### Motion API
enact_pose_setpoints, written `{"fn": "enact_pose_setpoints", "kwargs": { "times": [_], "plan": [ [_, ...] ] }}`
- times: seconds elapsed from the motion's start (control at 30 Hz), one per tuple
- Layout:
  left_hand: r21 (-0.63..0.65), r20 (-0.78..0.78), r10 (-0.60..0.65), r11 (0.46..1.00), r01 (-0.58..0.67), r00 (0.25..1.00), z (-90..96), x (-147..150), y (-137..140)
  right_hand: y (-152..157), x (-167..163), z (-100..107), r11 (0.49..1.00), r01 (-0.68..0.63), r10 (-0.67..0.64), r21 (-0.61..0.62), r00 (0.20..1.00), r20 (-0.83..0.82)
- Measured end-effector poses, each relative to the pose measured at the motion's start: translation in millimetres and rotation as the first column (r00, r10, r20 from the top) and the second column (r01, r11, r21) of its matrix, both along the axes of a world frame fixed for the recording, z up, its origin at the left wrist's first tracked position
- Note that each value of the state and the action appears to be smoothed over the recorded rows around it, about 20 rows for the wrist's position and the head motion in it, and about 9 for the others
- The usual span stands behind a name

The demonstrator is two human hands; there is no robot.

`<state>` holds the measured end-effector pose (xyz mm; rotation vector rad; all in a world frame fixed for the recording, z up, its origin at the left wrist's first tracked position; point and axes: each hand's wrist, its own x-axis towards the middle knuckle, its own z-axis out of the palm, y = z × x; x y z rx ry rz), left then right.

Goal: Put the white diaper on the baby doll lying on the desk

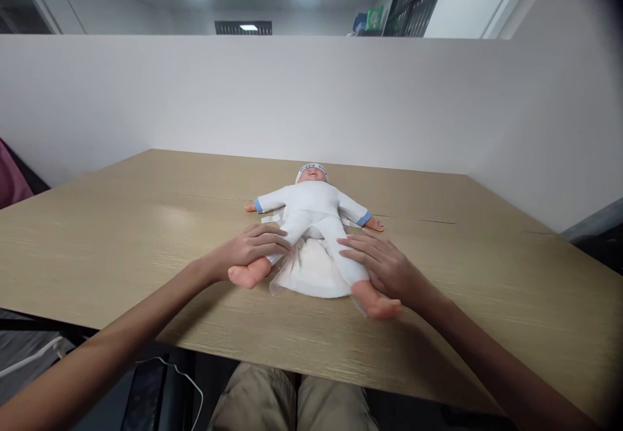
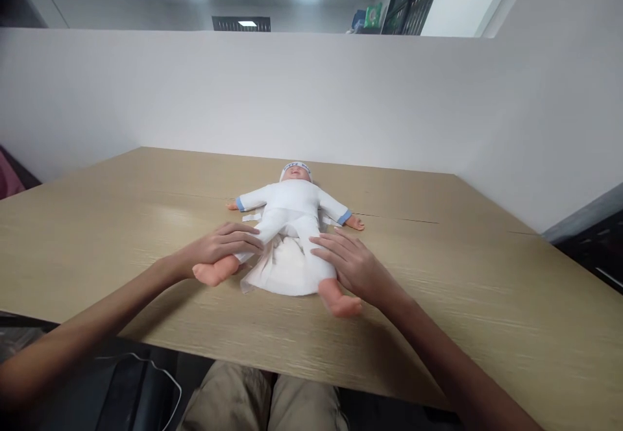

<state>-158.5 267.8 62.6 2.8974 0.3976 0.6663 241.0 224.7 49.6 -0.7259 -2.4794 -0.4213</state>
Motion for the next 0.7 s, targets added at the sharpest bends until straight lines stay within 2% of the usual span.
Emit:
{"fn": "enact_pose_setpoints", "kwargs": {
  "times": [0.1, 0.2, 0.3, 0.43, 0.5, 0.57, 0.63, 0.7],
  "plan": [
    [0.029, -0.055, -0.001, 1.000, 0.003, 0.998, -13.6, -10, 3, 5, 6, -9, 0.999, -0.029, 0.029, 0.015, 0.999, 0.035],
    [0.012, -0.093, 0.006, 1.000, -0.005, 0.996, -20.5, -8, 0, 7, 8, -19, 1.000, -0.014, 0.015, -0.012, 0.998, 0.059],
    [-0.050, -0.137, 0.018, 0.998, -0.025, 0.990, -14.0, -4, -5, 9, 10, -21, 0.995, 0.022, -0.016, -0.095, 0.998, 0.060],
    [-0.200, -0.119, 0.016, 0.979, -0.039, 0.993, 5.4, -2, -12, 8, 8, -3, 0.964, 0.039, -0.036, -0.265, 0.999, 0.015],
    [-0.273, -0.136, 0.027, 0.960, -0.064, 0.990, 12.8, 2, -18, -1, 0, 10, 0.939, 0.067, -0.064, -0.336, 0.998, 0.021],
    [-0.288, -0.169, 0.072, 0.950, -0.120, 0.983, 14.7, 10, -25, -18, -14, 18, 0.919, 0.141, -0.128, -0.369, 0.990, 0.060],
    [-0.246, -0.183, 0.143, 0.951, -0.186, 0.973, 10.1, 21, -33, -39, -30, 17, 0.912, 0.227, -0.203, -0.342, 0.973, 0.107],
    [-0.180, -0.180, 0.224, 0.950, -0.257, 0.958, 1.4, 32, -40, -57, -45, 7, 0.924, 0.276, -0.252, -0.265, 0.960, 0.122]
  ]
}}
